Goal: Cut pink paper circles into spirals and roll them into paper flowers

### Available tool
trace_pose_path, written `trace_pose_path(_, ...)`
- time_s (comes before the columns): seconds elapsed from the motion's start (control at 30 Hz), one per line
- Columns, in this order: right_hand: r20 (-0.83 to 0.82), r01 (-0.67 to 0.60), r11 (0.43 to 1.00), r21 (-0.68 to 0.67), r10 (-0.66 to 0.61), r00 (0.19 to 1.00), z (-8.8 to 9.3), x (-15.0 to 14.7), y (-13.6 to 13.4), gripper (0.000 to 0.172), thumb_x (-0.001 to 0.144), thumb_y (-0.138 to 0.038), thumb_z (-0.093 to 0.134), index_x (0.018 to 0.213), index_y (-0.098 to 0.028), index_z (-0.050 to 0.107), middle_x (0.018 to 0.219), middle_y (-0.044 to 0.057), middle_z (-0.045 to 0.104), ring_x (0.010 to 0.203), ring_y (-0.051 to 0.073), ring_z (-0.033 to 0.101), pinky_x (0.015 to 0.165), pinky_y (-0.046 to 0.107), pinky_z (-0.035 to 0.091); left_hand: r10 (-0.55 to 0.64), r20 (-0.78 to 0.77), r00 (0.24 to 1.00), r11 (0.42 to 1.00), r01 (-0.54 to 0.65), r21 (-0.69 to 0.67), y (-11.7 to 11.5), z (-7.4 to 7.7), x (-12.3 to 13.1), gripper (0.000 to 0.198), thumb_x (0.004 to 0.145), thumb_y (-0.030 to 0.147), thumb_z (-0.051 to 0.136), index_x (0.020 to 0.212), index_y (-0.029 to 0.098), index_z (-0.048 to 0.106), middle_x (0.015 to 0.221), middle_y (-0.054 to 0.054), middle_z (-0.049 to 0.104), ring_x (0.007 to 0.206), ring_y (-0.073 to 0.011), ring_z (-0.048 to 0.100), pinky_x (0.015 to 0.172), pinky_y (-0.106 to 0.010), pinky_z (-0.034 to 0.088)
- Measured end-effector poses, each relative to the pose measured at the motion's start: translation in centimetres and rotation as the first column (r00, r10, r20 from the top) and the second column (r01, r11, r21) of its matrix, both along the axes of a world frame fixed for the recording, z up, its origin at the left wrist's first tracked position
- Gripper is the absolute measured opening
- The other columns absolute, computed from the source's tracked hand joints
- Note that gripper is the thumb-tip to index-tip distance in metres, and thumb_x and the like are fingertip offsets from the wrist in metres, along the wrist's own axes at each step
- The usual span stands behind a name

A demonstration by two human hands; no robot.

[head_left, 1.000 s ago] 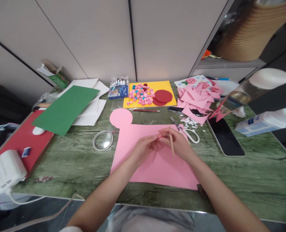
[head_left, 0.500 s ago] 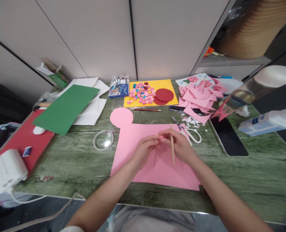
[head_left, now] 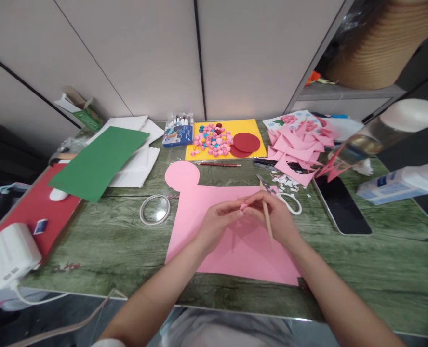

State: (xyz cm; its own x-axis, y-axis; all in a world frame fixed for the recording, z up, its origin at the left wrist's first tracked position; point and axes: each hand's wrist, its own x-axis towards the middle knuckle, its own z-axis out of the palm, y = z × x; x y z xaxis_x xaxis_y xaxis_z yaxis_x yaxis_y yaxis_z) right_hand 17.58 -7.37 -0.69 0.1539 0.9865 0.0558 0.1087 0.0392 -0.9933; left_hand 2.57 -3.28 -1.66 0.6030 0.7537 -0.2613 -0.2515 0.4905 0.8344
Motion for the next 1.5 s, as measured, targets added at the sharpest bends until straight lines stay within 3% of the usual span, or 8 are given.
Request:
trace_pose_path(0.17,-0.037,-0.004,1.0,-0.021,0.003,0.999,-0.8,-0.1,0.2,0.02,0.073,-0.036,0.067,0.08,-0.022,0.055,0.087,0.003,0.065,0.079,0.018,0.063,0.073,0.032,0.051,0.051,-0.071,0.996,0.999,-0.051,-0.004,0.1,-0.5,0.1,0.027,0.067,0.029,0.07,0.091,0.017,0.071,0.097,-0.009,0.068,0.078,-0.0145,0.058,0.072,-0.028,0.04)
trace_pose_path(0.37,0.08,0.0,0.996,-0.093,0.008,0.997,-0.4,0.4,0.3,0.018,0.079,-0.039,0.058,0.086,-0.022,0.056,0.084,0.003,0.065,0.077,0.017,0.062,0.071,0.031,0.05,0.025,-0.084,0.996,0.999,-0.029,-0.04,0.5,-1.0,0.0,0.028,0.07,0.033,0.068,0.09,0.015,0.071,0.089,-0.008,0.068,0.075,-0.0138,0.058,0.074,-0.028,0.04)
trace_pose_path(0.53,0.039,-0.041,0.989,-0.143,0.047,0.998,-0.5,0.4,0.4,0.019,0.075,-0.037,0.063,0.087,-0.022,0.059,0.078,0.002,0.067,0.076,0.019,0.065,0.067,0.03,0.051,0.016,-0.21,0.978,0.996,0.004,0.091,0.7,-0.3,-0.3,0.03,0.07,0.034,0.067,0.09,0.013,0.07,0.071,-0.006,0.067,0.069,-0.0143,0.058,0.071,-0.027,0.041)
trace_pose_path(0.73,0.023,-0.027,0.994,-0.107,0.03,0.999,-1.5,0.5,0.4,0.023,0.072,-0.035,0.066,0.09,-0.022,0.06,0.087,0.004,0.068,0.081,0.021,0.066,0.068,0.031,0.052,0.023,-0.253,0.967,0.991,0.01,0.131,0.8,0.2,-0.2,0.028,0.067,0.034,0.068,0.086,0.014,0.07,0.082,-0.008,0.069,0.066,-0.0167,0.061,0.068,-0.032,0.046)
trace_pose_path(0.87,0.003,-0.032,0.995,-0.096,0.033,0.999,-1.5,0.1,0.3,0.024,0.074,-0.033,0.065,0.095,-0.024,0.058,0.087,0.004,0.066,0.078,0.019,0.064,0.065,0.031,0.051,0.099,-0.294,0.951,0.983,-0.048,0.176,0.5,-0.1,-0.1,0.027,0.063,0.033,0.071,0.082,0.015,0.071,0.083,-0.008,0.07,0.071,-0.0181,0.061,0.066,-0.03,0.046)
trace_pose_path(1.07,0.049,-0.042,0.998,-0.04,0.044,0.998,-0.5,-0.5,0.0,0.01,0.077,-0.028,0.062,0.083,-0.022,0.056,0.078,0.0,0.058,0.071,0.014,0.057,0.063,0.027,0.045,0.104,-0.267,0.958,0.977,-0.047,0.21,0.3,0.2,-0.1,0.021,0.062,0.03,0.073,0.077,0.015,0.071,0.08,-0.007,0.07,0.074,-0.0169,0.06,0.071,-0.029,0.045)
trace_pose_path(1.23,-0.047,-0.047,0.997,-0.068,0.044,0.998,-0.8,-0.3,0.1,0.02,0.075,-0.031,0.064,0.089,-0.024,0.051,0.08,0.0,0.059,0.073,0.015,0.058,0.064,0.028,0.047,0.035,-0.209,0.977,0.993,-0.01,0.12,0.6,0.0,-0.1,0.024,0.063,0.03,0.073,0.079,0.013,0.07,0.077,-0.007,0.069,0.069,-0.016,0.059,0.069,-0.03,0.045)
trace_pose_path(1.5,-0.062,0.015,0.997,-0.078,-0.02,0.998,-0.6,0.2,0.2,0.021,0.084,-0.041,0.051,0.092,-0.022,0.05,0.085,0.003,0.064,0.083,0.017,0.063,0.079,0.034,0.05,-0.011,0.004,1.0,0.98,0.011,-0.197,1.4,-0.5,-0.4,0.022,0.067,0.025,0.071,0.084,0.012,0.069,0.084,-0.007,0.067,0.077,-0.0141,0.06,0.073,-0.026,0.041)
